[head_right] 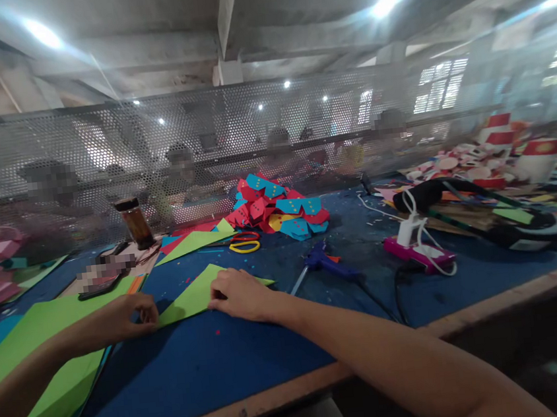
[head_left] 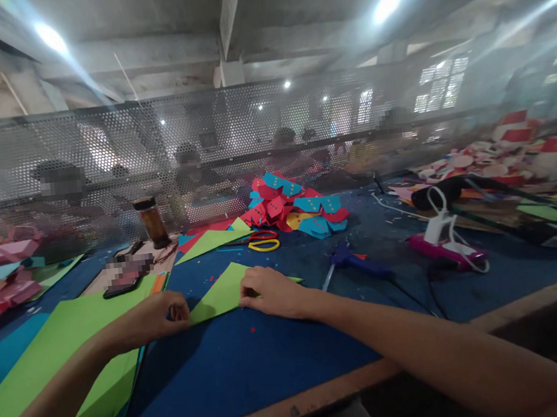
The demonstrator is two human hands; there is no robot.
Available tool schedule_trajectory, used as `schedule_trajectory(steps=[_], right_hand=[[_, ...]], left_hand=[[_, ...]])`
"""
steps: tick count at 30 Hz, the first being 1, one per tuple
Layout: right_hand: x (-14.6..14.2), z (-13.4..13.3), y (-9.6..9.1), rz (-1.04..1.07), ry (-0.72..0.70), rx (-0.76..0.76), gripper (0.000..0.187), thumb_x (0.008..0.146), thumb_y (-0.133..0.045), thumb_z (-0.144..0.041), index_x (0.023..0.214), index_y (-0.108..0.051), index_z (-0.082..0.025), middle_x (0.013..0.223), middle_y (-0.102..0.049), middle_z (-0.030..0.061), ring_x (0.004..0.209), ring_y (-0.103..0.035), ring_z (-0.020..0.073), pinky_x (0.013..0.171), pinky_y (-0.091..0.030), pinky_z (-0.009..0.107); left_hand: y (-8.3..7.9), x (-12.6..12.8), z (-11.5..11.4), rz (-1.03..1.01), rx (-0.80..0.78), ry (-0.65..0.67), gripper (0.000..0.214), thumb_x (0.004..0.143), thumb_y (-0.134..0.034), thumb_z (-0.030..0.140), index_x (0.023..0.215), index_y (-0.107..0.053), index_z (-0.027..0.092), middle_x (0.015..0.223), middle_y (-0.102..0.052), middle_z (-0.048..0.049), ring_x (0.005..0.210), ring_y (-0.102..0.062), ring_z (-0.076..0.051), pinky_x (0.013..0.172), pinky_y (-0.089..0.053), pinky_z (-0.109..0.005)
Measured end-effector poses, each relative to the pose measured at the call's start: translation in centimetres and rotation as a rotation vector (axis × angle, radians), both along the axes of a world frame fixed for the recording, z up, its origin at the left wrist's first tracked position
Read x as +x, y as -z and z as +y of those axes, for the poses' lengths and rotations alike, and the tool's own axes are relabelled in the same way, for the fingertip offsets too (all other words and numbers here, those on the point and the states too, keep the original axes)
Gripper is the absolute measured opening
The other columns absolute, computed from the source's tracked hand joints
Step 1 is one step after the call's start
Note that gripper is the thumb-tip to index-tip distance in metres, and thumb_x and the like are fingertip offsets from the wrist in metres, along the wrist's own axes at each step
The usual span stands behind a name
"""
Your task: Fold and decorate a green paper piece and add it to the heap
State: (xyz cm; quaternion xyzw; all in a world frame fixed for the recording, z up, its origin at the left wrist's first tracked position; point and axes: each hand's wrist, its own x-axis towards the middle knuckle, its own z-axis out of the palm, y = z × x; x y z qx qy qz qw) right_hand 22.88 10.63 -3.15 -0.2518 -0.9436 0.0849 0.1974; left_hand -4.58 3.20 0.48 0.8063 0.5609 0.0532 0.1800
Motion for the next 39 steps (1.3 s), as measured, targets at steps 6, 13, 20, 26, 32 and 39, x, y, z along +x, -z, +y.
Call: schedule_trajectory(steps=[6, 13, 20, 26, 32, 39], right_hand=[[0.0, -0.1, -0.2, 0.000, -0.011, -0.009, 0.014, 0.085, -0.067, -0.030, 0.083, -0.066, -0.017, 0.089, -0.063, 0.0037, 0.084, -0.055, 0.0166, 0.073, -0.038, 0.026], [0.1, -0.2, -0.3, -0.013, -0.001, -0.004, 0.015, 0.086, -0.066, -0.031, 0.084, -0.066, -0.017, 0.091, -0.063, 0.0043, 0.086, -0.056, 0.0172, 0.073, -0.038, 0.027], [0.0, 0.0, -0.2, -0.013, -0.008, 0.008, 0.016, 0.086, -0.066, -0.032, 0.083, -0.065, -0.017, 0.090, -0.063, 0.0042, 0.086, -0.055, 0.0171, 0.075, -0.039, 0.027], [0.1, -0.1, -0.1, -0.025, -0.009, 0.041, 0.017, 0.087, -0.066, -0.033, 0.084, -0.066, -0.017, 0.092, -0.063, 0.0044, 0.087, -0.055, 0.0176, 0.075, -0.038, 0.028], [0.2, -0.3, -0.2, -0.034, -0.012, 0.038, 0.018, 0.087, -0.065, -0.034, 0.083, -0.065, -0.017, 0.090, -0.063, 0.0038, 0.087, -0.055, 0.0179, 0.075, -0.038, 0.028], [0.1, -0.7, -0.4, -0.023, 0.004, 0.015, 0.017, 0.087, -0.065, -0.034, 0.084, -0.065, -0.017, 0.091, -0.063, 0.0040, 0.087, -0.055, 0.0178, 0.075, -0.038, 0.028]], left_hand=[[-0.3, -0.7, -0.2, 0.009, -0.007, 0.000, 0.022, 0.080, -0.055, 0.038, 0.078, -0.066, 0.019, 0.081, -0.068, -0.0026, 0.076, -0.061, -0.019, 0.070, -0.044, -0.027], [0.0, -1.6, 0.0, 0.011, -0.057, -0.019, 0.019, 0.078, -0.055, 0.034, 0.078, -0.068, 0.019, 0.080, -0.069, -0.0032, 0.076, -0.063, -0.019, 0.068, -0.045, -0.026], [-0.2, -1.3, 0.0, -0.020, -0.023, -0.002, 0.020, 0.079, -0.062, 0.040, 0.078, -0.066, 0.020, 0.080, -0.067, -0.0013, 0.078, -0.062, -0.019, 0.070, -0.044, -0.026], [1.0, 1.6, 0.1, -0.155, 0.169, -0.004, 0.022, 0.080, -0.064, 0.042, 0.085, -0.066, 0.021, 0.087, -0.067, -0.0011, 0.084, -0.060, -0.019, 0.078, -0.044, -0.029], [3.0, 3.4, 0.4, -0.167, 0.208, -0.003, 0.017, 0.084, -0.058, 0.036, 0.080, -0.065, 0.021, 0.082, -0.064, -0.0006, 0.079, -0.057, -0.018, 0.073, -0.042, -0.028], [3.5, 3.6, 0.4, -0.128, 0.241, -0.068, 0.023, 0.085, -0.053, 0.040, 0.077, -0.062, 0.019, 0.079, -0.063, -0.0022, 0.076, -0.056, -0.018, 0.069, -0.040, -0.028]])
